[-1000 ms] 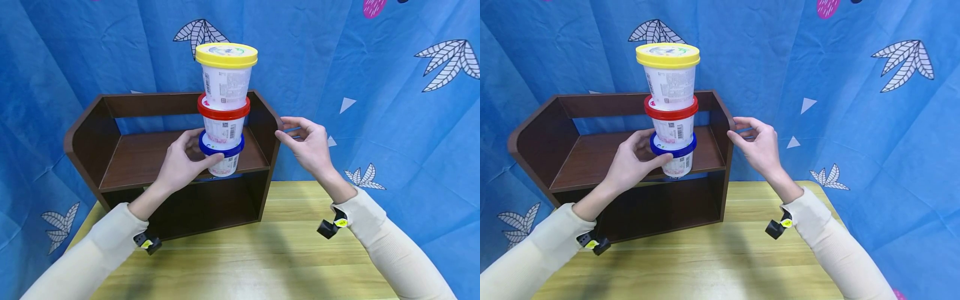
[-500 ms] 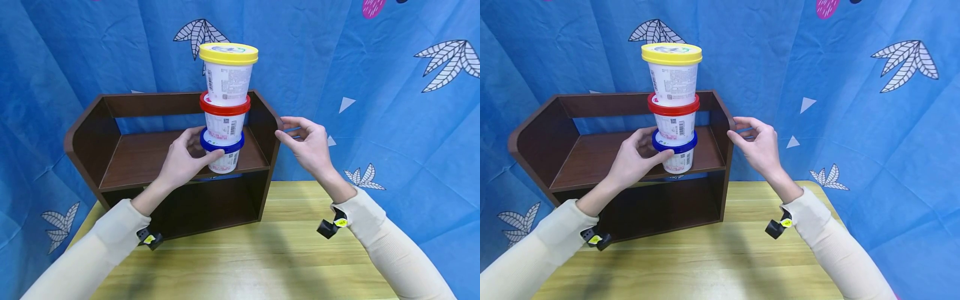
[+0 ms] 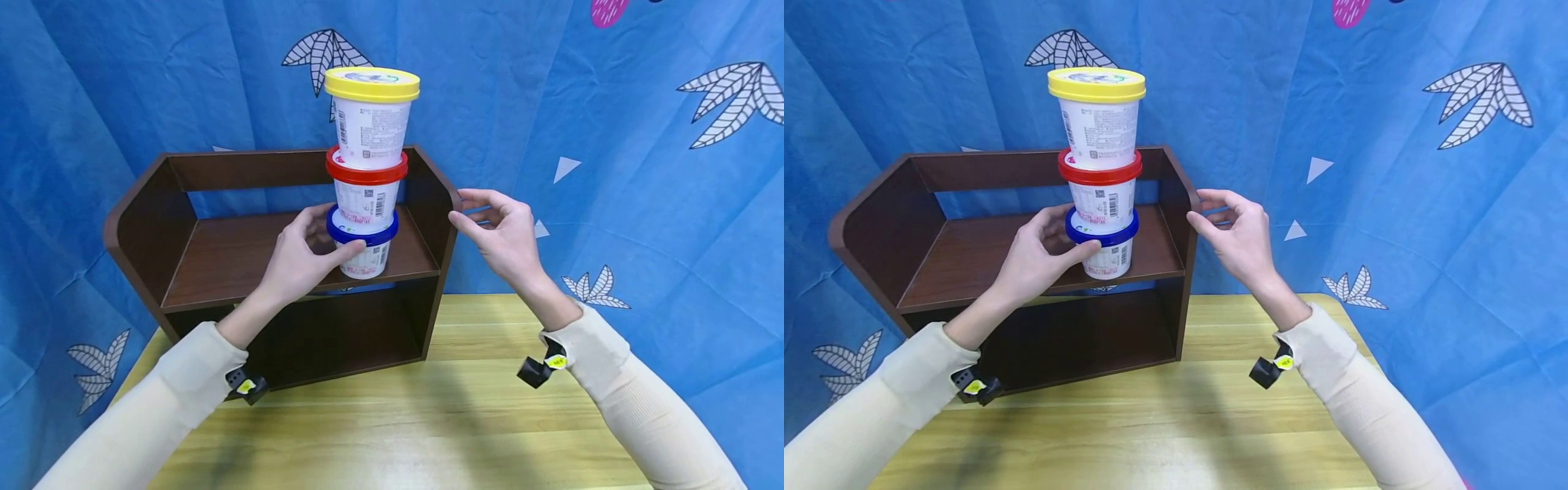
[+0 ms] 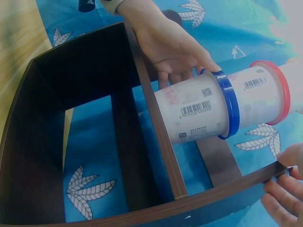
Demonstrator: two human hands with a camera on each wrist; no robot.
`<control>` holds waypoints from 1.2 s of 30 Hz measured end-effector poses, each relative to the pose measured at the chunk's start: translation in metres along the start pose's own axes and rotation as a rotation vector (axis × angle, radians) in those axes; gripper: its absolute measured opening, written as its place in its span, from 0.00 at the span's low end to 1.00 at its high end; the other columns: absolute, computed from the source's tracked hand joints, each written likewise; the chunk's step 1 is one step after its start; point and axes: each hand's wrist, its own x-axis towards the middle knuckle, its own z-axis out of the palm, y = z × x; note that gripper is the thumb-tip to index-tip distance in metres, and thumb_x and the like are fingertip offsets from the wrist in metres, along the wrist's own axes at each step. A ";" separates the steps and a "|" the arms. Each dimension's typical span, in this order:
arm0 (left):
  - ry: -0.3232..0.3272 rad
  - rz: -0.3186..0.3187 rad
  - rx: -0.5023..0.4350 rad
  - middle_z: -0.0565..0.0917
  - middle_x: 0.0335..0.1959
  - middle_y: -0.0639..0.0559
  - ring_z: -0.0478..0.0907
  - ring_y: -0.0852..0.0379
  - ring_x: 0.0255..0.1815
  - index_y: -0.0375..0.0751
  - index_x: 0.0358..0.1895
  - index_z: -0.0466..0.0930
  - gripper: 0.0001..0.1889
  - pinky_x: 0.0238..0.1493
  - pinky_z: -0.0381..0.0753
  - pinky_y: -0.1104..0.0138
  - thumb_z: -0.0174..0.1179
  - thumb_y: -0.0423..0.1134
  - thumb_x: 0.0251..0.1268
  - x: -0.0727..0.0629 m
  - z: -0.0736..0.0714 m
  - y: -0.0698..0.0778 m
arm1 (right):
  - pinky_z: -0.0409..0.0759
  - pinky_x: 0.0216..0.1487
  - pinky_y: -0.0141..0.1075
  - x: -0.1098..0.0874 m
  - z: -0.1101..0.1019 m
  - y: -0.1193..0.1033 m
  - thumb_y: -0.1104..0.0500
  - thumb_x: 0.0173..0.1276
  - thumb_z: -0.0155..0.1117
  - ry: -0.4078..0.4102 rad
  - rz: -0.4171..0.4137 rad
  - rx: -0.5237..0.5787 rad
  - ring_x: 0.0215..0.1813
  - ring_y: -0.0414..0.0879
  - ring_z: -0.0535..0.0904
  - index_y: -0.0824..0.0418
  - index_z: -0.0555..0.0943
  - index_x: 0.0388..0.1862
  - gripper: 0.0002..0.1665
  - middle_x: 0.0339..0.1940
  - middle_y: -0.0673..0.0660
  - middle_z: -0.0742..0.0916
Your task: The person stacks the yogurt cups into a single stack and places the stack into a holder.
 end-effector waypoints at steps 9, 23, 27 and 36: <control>-0.011 -0.008 0.011 0.81 0.68 0.41 0.82 0.43 0.63 0.40 0.77 0.65 0.40 0.66 0.85 0.45 0.73 0.47 0.66 0.000 -0.001 0.001 | 0.84 0.44 0.20 -0.001 -0.001 -0.001 0.61 0.70 0.74 0.002 0.000 -0.001 0.39 0.28 0.86 0.63 0.86 0.61 0.22 0.50 0.65 0.90; -0.060 -0.030 0.038 0.78 0.72 0.42 0.80 0.42 0.67 0.42 0.79 0.61 0.42 0.69 0.84 0.44 0.72 0.50 0.68 -0.003 -0.004 0.004 | 0.81 0.37 0.24 -0.003 0.000 0.002 0.61 0.70 0.75 0.002 0.012 0.027 0.38 0.30 0.87 0.62 0.87 0.61 0.21 0.48 0.60 0.90; -0.074 -0.030 0.026 0.77 0.73 0.42 0.80 0.41 0.69 0.43 0.80 0.60 0.42 0.69 0.83 0.44 0.71 0.49 0.69 -0.005 -0.006 0.004 | 0.80 0.35 0.25 -0.004 -0.001 0.005 0.61 0.70 0.75 0.005 0.012 0.029 0.37 0.32 0.87 0.62 0.86 0.61 0.21 0.43 0.47 0.89; -0.069 -0.052 -0.014 0.78 0.73 0.41 0.81 0.41 0.70 0.43 0.79 0.62 0.40 0.66 0.85 0.45 0.71 0.48 0.70 -0.015 -0.013 -0.003 | 0.83 0.40 0.22 -0.015 -0.007 0.010 0.62 0.71 0.74 -0.006 0.014 0.045 0.38 0.30 0.88 0.65 0.86 0.60 0.20 0.39 0.34 0.88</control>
